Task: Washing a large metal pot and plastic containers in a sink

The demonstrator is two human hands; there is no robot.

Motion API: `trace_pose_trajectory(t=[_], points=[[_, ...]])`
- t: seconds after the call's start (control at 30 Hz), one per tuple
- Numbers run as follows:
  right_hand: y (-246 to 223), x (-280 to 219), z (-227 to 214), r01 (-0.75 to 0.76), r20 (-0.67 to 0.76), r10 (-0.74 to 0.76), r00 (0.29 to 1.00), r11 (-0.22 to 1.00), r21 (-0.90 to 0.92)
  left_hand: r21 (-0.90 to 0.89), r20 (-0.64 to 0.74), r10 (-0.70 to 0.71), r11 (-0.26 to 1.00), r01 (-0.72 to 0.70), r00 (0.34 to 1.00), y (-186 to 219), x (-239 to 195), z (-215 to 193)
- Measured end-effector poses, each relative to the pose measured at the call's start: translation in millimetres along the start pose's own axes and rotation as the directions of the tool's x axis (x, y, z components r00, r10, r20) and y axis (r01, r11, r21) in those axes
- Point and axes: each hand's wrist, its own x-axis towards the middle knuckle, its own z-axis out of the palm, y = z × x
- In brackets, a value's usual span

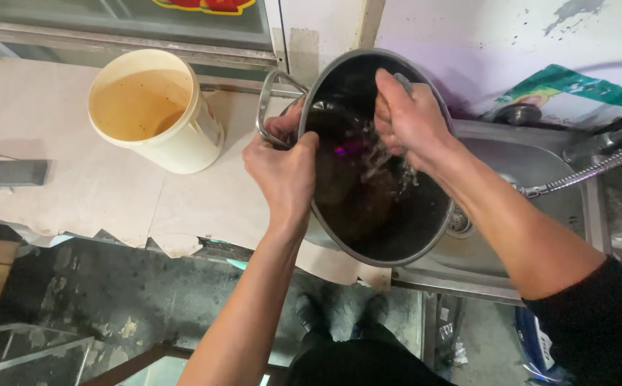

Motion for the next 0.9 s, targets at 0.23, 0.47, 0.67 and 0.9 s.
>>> trace_pose_trajectory(t=[0.23, 0.47, 0.67, 0.9], points=[[71, -7, -20, 0.052, -0.043, -0.170, 0.984, 0.516, -0.855, 0.025, -0.097, -0.072, 0.997, 0.075, 0.993, -17, 17, -24], [29, 49, -118, 0.248, -0.305, -0.320, 0.897, 0.935, -0.254, -0.079, -0.194, -0.182, 0.982, 0.170, 0.964, -19, 34, -68], [53, 72, -93, -0.128, -0.368, -0.129, 0.921, 0.790, -0.599, -0.041, -0.143, -0.162, 0.987, 0.157, 0.976, -1, 33, -66], [54, -52, -127, 0.335, -0.188, -0.671, 0.717, 0.568, -0.752, 0.083, -0.010, 0.014, 0.996, -0.014, 1.000, 16, 12, -24]])
